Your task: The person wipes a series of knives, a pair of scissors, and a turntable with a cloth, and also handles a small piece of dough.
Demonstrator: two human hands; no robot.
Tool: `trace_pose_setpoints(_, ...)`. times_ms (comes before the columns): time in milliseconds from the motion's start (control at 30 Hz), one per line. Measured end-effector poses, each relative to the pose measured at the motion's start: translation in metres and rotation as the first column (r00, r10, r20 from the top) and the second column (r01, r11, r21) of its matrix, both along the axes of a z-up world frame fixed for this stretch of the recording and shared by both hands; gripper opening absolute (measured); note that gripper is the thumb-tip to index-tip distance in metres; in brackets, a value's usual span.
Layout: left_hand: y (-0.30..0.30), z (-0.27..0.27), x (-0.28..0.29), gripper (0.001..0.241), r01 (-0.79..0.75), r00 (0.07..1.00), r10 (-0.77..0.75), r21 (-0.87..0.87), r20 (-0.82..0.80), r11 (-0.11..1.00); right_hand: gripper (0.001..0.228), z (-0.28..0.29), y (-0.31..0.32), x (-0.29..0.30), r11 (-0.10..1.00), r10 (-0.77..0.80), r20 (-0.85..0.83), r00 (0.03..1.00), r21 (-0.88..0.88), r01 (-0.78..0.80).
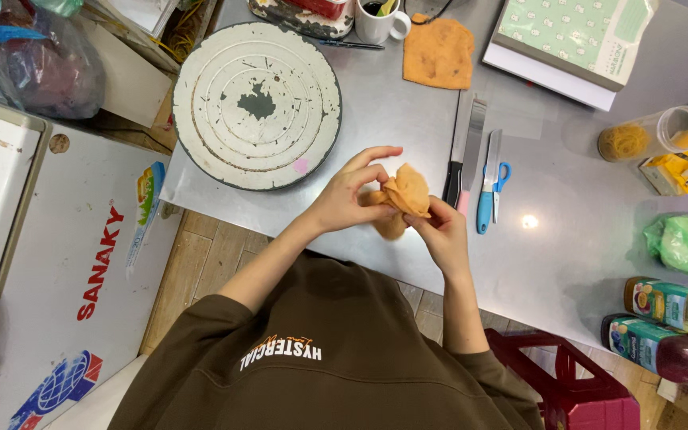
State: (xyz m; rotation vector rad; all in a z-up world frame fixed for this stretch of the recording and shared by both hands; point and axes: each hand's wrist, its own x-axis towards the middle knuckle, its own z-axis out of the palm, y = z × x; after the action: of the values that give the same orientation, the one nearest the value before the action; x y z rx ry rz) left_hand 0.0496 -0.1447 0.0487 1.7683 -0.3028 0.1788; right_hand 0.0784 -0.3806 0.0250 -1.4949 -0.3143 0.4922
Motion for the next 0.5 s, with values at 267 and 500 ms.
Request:
trace_pose_setpoints(267,0.012,0.03,-0.001,0.038,0.12,0.911,-0.267,-0.42,-0.313,0.9,0.018,0.056,-0.017,0.01,0.992,-0.049,0.358,0.933,-0.092,0.088)
trace_pose_setpoints(500,0.021,0.038,-0.009,0.035,0.262,0.946,-0.211,0.199,-0.244,0.944,0.015,0.054,-0.034,0.04,0.941,-0.183,0.195,0.964,0.32,0.114)
